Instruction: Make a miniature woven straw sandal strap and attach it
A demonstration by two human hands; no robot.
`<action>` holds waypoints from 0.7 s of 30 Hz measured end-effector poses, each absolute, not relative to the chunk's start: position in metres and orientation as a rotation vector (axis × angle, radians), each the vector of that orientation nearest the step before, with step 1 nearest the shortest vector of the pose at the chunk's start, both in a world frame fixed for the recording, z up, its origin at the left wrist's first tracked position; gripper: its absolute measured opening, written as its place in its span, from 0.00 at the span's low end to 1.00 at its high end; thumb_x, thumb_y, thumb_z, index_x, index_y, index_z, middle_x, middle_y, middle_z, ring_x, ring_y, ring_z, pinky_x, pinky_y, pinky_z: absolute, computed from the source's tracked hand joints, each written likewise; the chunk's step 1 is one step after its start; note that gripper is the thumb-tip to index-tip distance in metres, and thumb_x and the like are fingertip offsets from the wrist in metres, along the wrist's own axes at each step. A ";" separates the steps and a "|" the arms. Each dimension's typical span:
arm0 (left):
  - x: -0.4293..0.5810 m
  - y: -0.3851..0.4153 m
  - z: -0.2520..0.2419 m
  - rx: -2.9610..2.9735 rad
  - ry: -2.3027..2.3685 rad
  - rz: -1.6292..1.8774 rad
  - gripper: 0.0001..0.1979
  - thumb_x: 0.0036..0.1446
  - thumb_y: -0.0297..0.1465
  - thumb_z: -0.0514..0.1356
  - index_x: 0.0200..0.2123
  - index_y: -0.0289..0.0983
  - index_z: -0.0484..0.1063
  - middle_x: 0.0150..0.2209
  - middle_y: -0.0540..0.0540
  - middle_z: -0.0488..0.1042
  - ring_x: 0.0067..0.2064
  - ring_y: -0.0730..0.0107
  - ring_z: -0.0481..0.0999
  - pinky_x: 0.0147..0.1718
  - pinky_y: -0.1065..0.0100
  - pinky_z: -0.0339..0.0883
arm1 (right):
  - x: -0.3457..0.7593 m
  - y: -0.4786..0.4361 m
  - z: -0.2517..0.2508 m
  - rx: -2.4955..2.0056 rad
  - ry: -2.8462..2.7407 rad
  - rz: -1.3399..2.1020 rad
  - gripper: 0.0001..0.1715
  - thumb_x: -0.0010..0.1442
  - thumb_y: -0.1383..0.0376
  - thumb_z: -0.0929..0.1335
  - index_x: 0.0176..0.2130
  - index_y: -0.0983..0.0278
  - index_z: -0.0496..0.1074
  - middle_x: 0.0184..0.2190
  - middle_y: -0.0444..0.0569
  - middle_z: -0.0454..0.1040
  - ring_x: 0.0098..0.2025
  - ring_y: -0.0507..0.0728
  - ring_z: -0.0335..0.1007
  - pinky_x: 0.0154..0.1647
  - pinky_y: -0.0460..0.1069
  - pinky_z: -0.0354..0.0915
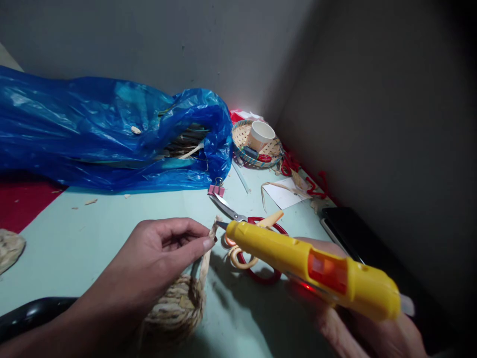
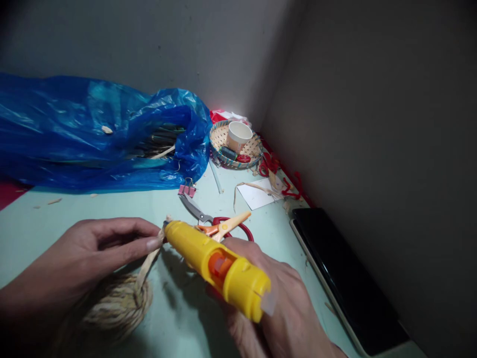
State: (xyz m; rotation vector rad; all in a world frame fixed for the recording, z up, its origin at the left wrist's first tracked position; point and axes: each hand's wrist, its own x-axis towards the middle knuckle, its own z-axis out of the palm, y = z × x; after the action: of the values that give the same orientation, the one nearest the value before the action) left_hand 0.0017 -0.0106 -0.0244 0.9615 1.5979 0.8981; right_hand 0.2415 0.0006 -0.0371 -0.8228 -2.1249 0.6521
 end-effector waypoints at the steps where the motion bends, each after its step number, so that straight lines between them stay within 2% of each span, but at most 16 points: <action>1: 0.002 -0.011 -0.024 0.965 1.598 0.899 0.10 0.44 0.41 0.70 0.26 0.42 0.82 0.27 0.51 0.82 0.34 0.63 0.77 0.33 0.68 0.67 | 0.243 0.000 -0.038 -0.833 -2.132 0.665 0.15 0.70 0.59 0.63 0.55 0.53 0.70 0.38 0.48 0.79 0.36 0.60 0.79 0.36 0.52 0.79; 7: 0.004 -0.012 -0.023 0.962 1.580 0.885 0.10 0.44 0.42 0.70 0.25 0.42 0.82 0.26 0.52 0.80 0.32 0.66 0.74 0.32 0.70 0.65 | 0.248 -0.003 -0.044 -0.832 -2.127 0.760 0.13 0.70 0.59 0.63 0.53 0.54 0.70 0.39 0.48 0.78 0.34 0.57 0.78 0.34 0.50 0.78; 13: 0.001 -0.012 -0.024 0.977 1.560 0.862 0.11 0.45 0.42 0.70 0.25 0.42 0.81 0.27 0.52 0.79 0.34 0.66 0.73 0.34 0.71 0.64 | 0.242 -0.004 -0.037 -0.903 -2.144 0.684 0.13 0.69 0.59 0.64 0.53 0.53 0.70 0.39 0.47 0.77 0.33 0.57 0.77 0.30 0.48 0.77; 18: -0.003 -0.013 -0.029 0.994 1.570 0.838 0.13 0.46 0.45 0.70 0.30 0.43 0.81 0.31 0.51 0.81 0.36 0.63 0.75 0.34 0.69 0.64 | 0.251 -0.003 -0.033 -1.110 -2.106 0.471 0.07 0.65 0.56 0.69 0.40 0.54 0.76 0.23 0.43 0.70 0.21 0.53 0.67 0.15 0.42 0.66; 21: -0.005 -0.013 -0.033 1.044 1.594 0.849 0.14 0.47 0.46 0.69 0.30 0.43 0.81 0.33 0.50 0.81 0.36 0.62 0.75 0.33 0.68 0.64 | 0.255 -0.002 -0.031 -1.252 -2.068 0.705 0.17 0.69 0.55 0.66 0.31 0.57 0.76 0.19 0.43 0.68 0.19 0.51 0.64 0.15 0.41 0.64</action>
State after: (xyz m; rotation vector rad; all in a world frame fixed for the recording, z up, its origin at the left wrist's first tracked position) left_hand -0.0050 -0.0130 -0.0327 1.0443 1.5940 0.8490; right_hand 0.2545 -0.0021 -0.0309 -1.2517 -2.0683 0.7053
